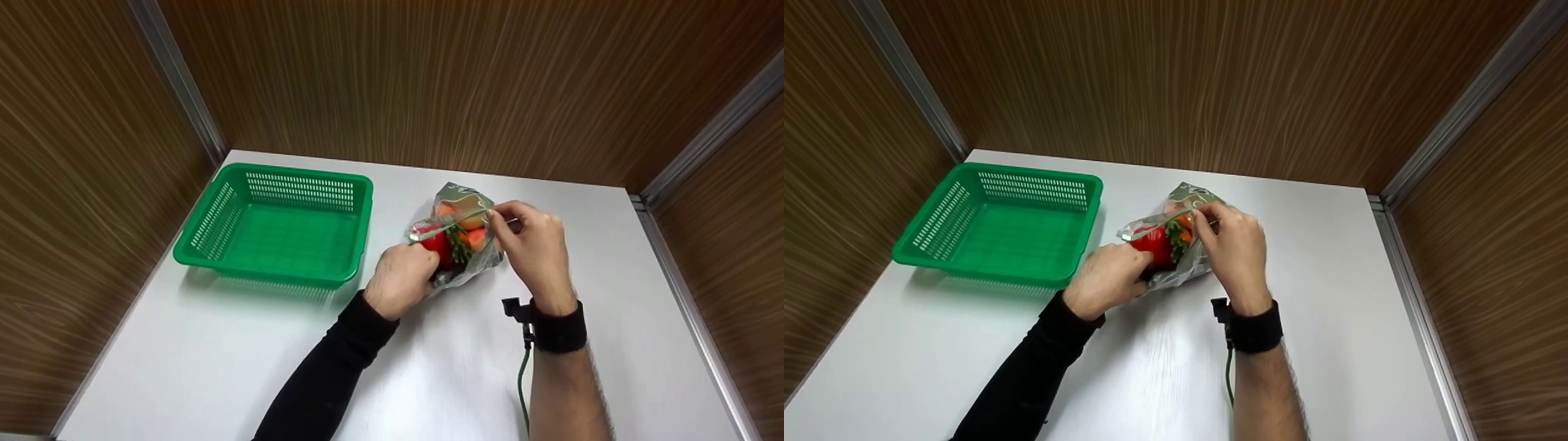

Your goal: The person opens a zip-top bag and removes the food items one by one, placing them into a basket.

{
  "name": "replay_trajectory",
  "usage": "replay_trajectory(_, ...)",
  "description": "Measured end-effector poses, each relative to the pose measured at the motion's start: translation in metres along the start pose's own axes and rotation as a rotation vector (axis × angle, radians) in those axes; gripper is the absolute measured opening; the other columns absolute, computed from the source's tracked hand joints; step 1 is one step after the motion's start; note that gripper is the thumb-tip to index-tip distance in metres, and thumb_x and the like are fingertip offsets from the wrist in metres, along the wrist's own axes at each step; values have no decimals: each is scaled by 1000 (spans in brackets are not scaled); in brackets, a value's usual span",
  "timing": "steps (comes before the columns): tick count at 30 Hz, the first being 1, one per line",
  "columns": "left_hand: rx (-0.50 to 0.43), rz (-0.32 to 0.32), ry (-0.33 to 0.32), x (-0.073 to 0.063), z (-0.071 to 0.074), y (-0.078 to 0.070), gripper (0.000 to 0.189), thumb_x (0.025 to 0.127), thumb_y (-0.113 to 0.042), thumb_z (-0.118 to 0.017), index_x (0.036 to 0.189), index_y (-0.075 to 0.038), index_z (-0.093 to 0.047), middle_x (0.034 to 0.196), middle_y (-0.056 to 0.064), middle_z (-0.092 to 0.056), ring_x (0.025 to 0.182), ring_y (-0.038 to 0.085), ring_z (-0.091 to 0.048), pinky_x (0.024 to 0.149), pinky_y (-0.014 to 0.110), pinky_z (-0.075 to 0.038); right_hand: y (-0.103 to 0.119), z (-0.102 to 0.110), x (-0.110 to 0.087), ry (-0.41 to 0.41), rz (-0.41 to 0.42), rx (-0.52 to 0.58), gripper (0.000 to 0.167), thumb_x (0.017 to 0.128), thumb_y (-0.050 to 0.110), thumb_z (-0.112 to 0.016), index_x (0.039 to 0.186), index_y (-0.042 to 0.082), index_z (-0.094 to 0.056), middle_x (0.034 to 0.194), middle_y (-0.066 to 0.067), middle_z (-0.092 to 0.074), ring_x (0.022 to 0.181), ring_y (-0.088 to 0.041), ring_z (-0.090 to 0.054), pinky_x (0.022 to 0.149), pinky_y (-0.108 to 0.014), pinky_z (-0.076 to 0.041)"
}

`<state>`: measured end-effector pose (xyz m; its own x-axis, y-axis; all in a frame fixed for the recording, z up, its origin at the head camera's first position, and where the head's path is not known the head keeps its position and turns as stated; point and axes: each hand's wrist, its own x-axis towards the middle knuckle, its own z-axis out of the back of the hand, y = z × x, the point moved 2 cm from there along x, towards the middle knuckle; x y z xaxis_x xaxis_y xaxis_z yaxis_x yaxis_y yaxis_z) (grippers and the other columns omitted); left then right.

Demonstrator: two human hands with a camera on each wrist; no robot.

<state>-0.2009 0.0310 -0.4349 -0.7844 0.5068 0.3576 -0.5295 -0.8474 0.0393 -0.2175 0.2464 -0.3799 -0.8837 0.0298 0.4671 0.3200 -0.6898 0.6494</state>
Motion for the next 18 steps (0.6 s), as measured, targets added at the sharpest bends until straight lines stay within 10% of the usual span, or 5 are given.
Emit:
replay_trajectory(11, -152, -63, 7, 9, 19, 4, 4, 99, -11, -86, 99, -15, -84, 94, 0, -86, 88, 22, -86, 75, 42, -73, 2, 0, 1, 24, 10, -22, 16, 113, 13, -80, 113, 0, -88, 99, -19, -90, 84, -34, -86, 70, 0, -46)
replay_trajectory(18, -457, -43, 70, 9, 35, 20, 9, 107, -13, -86, 115, -9, -84, 111, 6, -90, 105, 27, -88, 92, 45, -74, -5, 4, 2, -54, -1, -19, 15, 111, 11, -81, 111, -1, -89, 99, -19, -89, 75, 8, -71, 69, -1, -47)
